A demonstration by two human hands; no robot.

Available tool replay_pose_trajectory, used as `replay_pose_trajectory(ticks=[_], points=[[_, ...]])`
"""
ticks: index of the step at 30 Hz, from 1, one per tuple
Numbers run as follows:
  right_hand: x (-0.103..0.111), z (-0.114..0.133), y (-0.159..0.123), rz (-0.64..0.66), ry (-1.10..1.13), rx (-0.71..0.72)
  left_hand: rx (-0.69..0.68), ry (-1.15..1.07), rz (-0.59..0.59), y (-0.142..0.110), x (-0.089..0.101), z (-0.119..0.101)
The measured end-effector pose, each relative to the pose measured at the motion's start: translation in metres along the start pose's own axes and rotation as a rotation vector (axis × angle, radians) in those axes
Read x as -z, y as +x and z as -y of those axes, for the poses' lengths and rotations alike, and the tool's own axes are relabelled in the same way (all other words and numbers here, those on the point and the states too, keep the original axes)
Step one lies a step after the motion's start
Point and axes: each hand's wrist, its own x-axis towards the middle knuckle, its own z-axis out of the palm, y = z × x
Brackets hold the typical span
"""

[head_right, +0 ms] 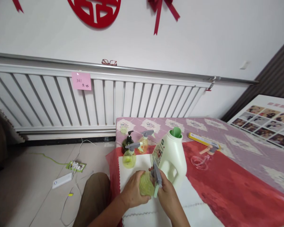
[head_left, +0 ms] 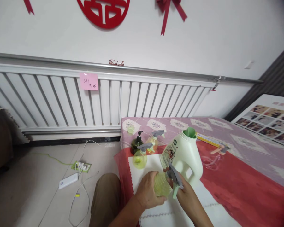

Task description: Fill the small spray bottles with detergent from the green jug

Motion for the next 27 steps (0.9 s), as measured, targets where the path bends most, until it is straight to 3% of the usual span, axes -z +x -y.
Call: replay_pose_trajectory(ticks=[7, 19, 27], points=[[0.006, -0.004, 0.006, 0.097, 0.000, 0.023, -0.004, -0.002, 0.000, 0.000, 0.000, 0.000], [0.023, 0.012, 0.011, 0.238, 0.047, 0.048, -0.003, 0.008, 0.024, 0.001, 0.004, -0.005], [0.020, -0.001, 0.011, 0.276, 0.103, 0.076, -0.030, -0.002, 0.014, 0.000, 0.001, 0.000]])
